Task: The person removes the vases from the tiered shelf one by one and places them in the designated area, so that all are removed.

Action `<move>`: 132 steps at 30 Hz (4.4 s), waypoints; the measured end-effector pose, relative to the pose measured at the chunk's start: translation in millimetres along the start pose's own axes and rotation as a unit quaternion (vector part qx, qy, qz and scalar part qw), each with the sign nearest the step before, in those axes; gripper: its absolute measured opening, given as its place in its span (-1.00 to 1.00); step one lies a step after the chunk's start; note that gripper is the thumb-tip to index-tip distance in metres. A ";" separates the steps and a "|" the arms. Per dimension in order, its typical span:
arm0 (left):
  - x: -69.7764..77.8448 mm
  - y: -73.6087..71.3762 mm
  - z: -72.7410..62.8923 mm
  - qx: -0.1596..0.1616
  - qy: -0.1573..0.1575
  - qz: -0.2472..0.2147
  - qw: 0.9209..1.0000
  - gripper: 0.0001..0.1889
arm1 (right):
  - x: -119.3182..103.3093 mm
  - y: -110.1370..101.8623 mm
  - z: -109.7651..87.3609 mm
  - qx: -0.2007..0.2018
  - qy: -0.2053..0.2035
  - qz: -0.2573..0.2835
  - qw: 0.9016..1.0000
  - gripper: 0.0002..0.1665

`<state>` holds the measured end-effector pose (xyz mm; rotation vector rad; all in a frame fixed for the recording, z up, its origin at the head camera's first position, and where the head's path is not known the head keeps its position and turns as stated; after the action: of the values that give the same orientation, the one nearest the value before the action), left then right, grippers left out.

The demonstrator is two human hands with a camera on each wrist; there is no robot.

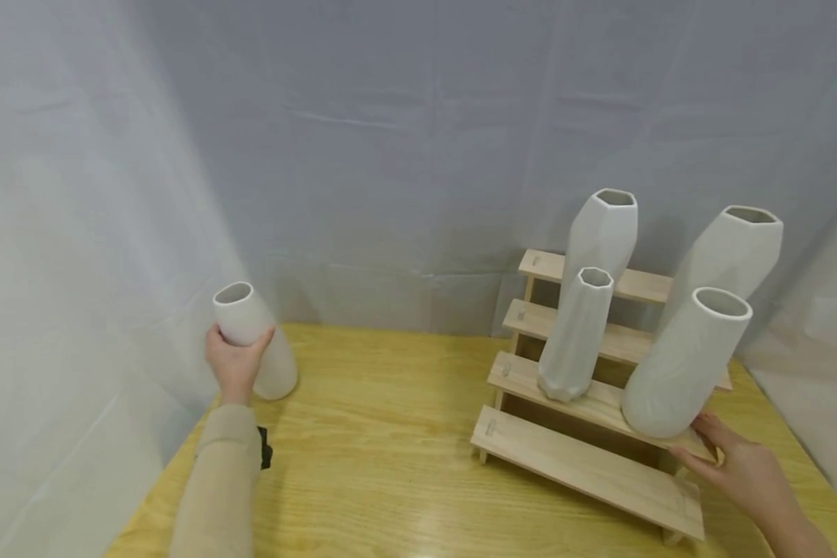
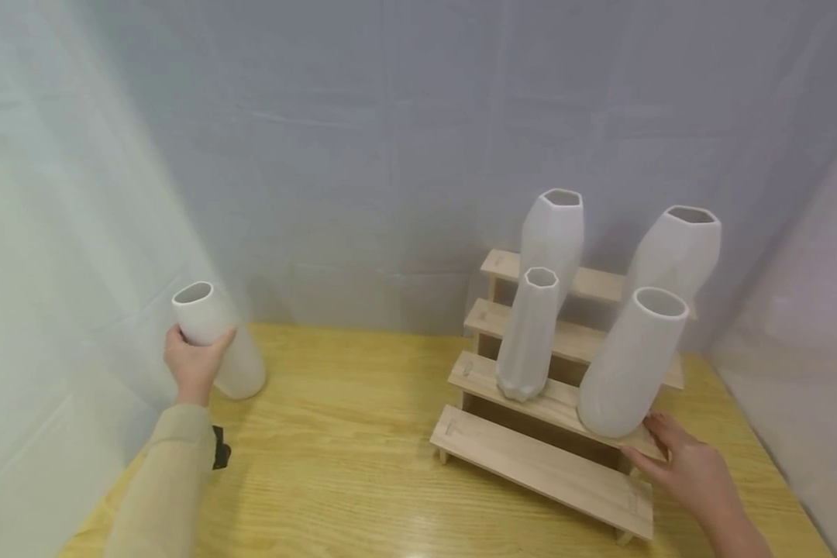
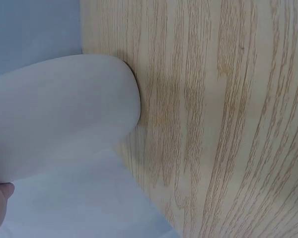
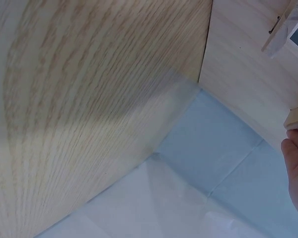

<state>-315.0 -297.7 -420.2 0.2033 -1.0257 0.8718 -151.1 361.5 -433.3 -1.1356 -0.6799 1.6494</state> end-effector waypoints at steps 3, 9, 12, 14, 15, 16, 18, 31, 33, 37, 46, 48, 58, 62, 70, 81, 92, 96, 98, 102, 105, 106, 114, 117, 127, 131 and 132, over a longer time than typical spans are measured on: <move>-0.6 -1.1 -0.5 -0.010 0.001 0.001 1.000 -0.23 | 0.1 0.1 -0.7 -0.005 0.005 0.005 1.000 -0.31; -0.6 -2.2 1.2 -0.020 -0.003 0.005 1.000 -0.20 | 0.1 0.6 0.4 0.002 0.001 0.001 1.000 -0.30; 0.5 -2.1 1.7 -0.023 -0.006 0.009 1.000 -0.20 | -0.5 0.9 0.2 -0.001 0.005 -0.002 1.000 -0.29; 0.4 -1.5 1.5 -0.028 -0.008 0.012 1.000 -0.20 | -0.4 0.8 -0.2 -0.003 0.008 -0.002 1.000 -0.29; 0.1 -1.2 1.4 -0.029 -0.008 0.012 0.999 -0.20 | -0.5 0.8 -0.5 -0.005 0.010 -0.002 1.000 -0.29; -0.2 -0.7 1.5 -0.032 -0.008 0.012 0.999 -0.19 | -0.5 0.8 -0.7 -0.007 0.012 -0.003 1.000 -0.29; -1.7 -0.3 1.5 -0.034 -0.009 0.014 0.999 -0.18 | -0.4 0.7 -1.1 -0.012 0.015 -0.006 1.000 -0.29; 2.5 -4.2 4.4 -0.072 -0.015 0.009 0.997 -0.13 | -0.8 2.5 -0.8 -0.002 0.007 -0.003 1.000 -0.30; 4.0 -5.4 5.4 -0.080 -0.012 0.009 0.997 -0.14 | -1.1 2.4 -0.3 0.005 0.001 -0.001 1.000 -0.31; 9.2 -9.8 6.5 -0.095 -0.011 0.010 0.995 -0.14 | -1.3 2.1 0.3 0.015 -0.009 0.002 1.000 -0.33; 18.0 -26.8 2.2 -0.096 -0.025 0.019 0.995 -0.09 | -0.8 3.7 -0.2 0.017 -0.011 0.001 1.000 -0.31; 17.7 -29.3 0.1 -0.096 -0.027 0.018 0.995 -0.09 | -0.2 3.2 -0.2 0.020 -0.012 0.001 1.000 -0.30; 19.2 -39.8 -8.2 -0.096 -0.032 0.020 0.995 -0.12 | -1.2 3.9 -0.8 0.006 -0.004 0.000 1.000 -0.29; 21.5 -41.4 -12.5 -0.099 -0.033 0.017 0.994 -0.12 | -1.1 4.4 -1.0 0.013 -0.006 0.002 1.000 -0.30; 20.9 -42.1 -18.4 -0.095 -0.026 0.005 0.995 -0.13 | -0.7 4.1 -2.5 0.014 0.001 0.002 1.000 -0.28; 22.6 -39.3 -28.0 -0.084 0.004 -0.011 0.996 -0.17 | -1.6 3.4 -1.8 0.009 0.001 0.002 1.000 -0.28; 26.1 -34.3 -36.9 -0.087 0.022 -0.019 0.996 -0.20 | -1.7 2.6 -1.6 -0.009 0.011 0.000 1.000 -0.27; 27.2 -33.4 -39.4 -0.081 0.026 -0.023 0.996 -0.21 | -2.0 1.8 -1.1 -0.012 0.013 -0.001 1.000 -0.26; 27.4 -32.4 -40.4 -0.080 0.028 -0.025 0.996 -0.22 | -1.8 1.3 -0.8 -0.008 0.010 0.000 1.000 -0.26; 27.5 -29.7 -41.9 -0.077 0.035 -0.033 0.996 -0.23 | -0.8 0.8 0.0 -0.002 0.004 0.000 1.000 -0.26; 28.3 -28.1 -43.2 -0.070 0.041 -0.043 0.996 -0.25 | -0.1 1.2 0.2 0.000 0.001 -0.001 1.000 -0.27; 28.8 -27.6 -43.6 -0.066 0.045 -0.047 0.996 -0.27 | 0.1 1.3 0.2 0.000 0.001 0.000 1.000 -0.27; 33.1 -23.9 -46.2 -0.053 0.055 -0.055 0.996 -0.30 | 0.8 2.5 -0.6 0.004 -0.002 0.000 1.000 -0.27; 34.1 -21.9 -47.5 -0.052 0.064 -0.060 0.995 -0.30 | 1.1 2.1 -0.3 0.007 -0.001 -0.002 1.000 -0.28; 38.4 -14.0 -51.9 -0.064 0.068 -0.075 0.993 -0.30 | -1.1 3.0 -1.6 0.002 0.000 -0.001 1.000 -0.27; 38.7 -9.9 -52.9 -0.071 0.059 -0.079 0.993 -0.29 | -1.9 4.2 -2.3 0.011 -0.006 0.004 1.000 -0.28; 38.9 -8.9 -53.3 -0.072 0.059 -0.079 0.992 -0.28 | -1.9 4.4 -2.3 0.012 -0.006 0.005 1.000 -0.28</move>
<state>-264.6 -254.4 -414.9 0.1083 -0.9452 0.6547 -150.6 357.9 -437.3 -1.1139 -0.6623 1.6695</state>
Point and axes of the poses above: each hand's wrist, its own z-axis towards the middle knuckle, its own y-axis out of the palm, x = y × z, the point moved 1 cm from there along z, towards the middle knuckle, and after that the axes turned 12 degrees about y, right-handed, at the moved point
